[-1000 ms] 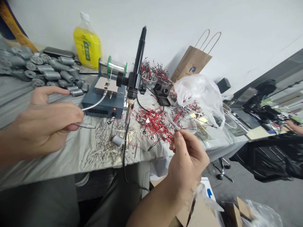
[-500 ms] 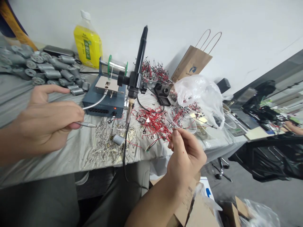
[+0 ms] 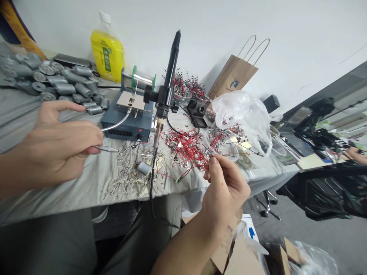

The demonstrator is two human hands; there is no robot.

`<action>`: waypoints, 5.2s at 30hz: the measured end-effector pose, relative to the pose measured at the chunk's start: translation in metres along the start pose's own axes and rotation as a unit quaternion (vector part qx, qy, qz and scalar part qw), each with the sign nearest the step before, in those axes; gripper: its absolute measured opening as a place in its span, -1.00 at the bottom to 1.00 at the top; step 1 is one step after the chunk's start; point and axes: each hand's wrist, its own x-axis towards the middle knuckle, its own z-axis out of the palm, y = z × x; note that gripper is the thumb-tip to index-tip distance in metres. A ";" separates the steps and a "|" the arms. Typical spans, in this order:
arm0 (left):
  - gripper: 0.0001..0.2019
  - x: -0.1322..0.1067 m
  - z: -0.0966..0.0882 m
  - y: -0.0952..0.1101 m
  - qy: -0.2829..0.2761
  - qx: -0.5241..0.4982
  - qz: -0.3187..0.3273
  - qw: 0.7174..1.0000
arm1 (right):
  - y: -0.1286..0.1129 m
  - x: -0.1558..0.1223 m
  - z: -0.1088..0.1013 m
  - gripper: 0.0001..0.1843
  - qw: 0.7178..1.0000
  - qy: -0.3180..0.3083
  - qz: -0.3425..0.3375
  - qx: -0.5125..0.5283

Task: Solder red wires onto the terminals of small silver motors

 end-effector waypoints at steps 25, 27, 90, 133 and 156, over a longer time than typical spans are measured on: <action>-0.75 0.000 0.000 -0.003 0.001 0.012 0.004 1.000 | 0.000 0.000 0.003 -0.87 1.000 0.011 0.003 -0.002; -0.75 -0.001 0.000 -0.002 0.001 0.010 0.003 1.000 | 0.000 -0.001 0.002 -0.88 1.000 0.005 -0.001 0.003; -0.65 -0.007 0.006 -0.008 -0.014 -0.006 0.018 1.000 | -0.003 -0.005 0.013 -0.84 1.000 -0.018 -0.005 -0.004; -0.69 -0.007 0.009 -0.014 -0.060 -0.066 0.014 0.996 | -0.101 -0.085 -0.075 -0.78 0.999 0.050 -0.009 -0.004; -0.55 0.010 -0.024 -0.045 -0.067 -0.047 0.039 0.996 | -0.110 -0.024 -0.036 -0.83 0.975 0.202 -0.089 0.029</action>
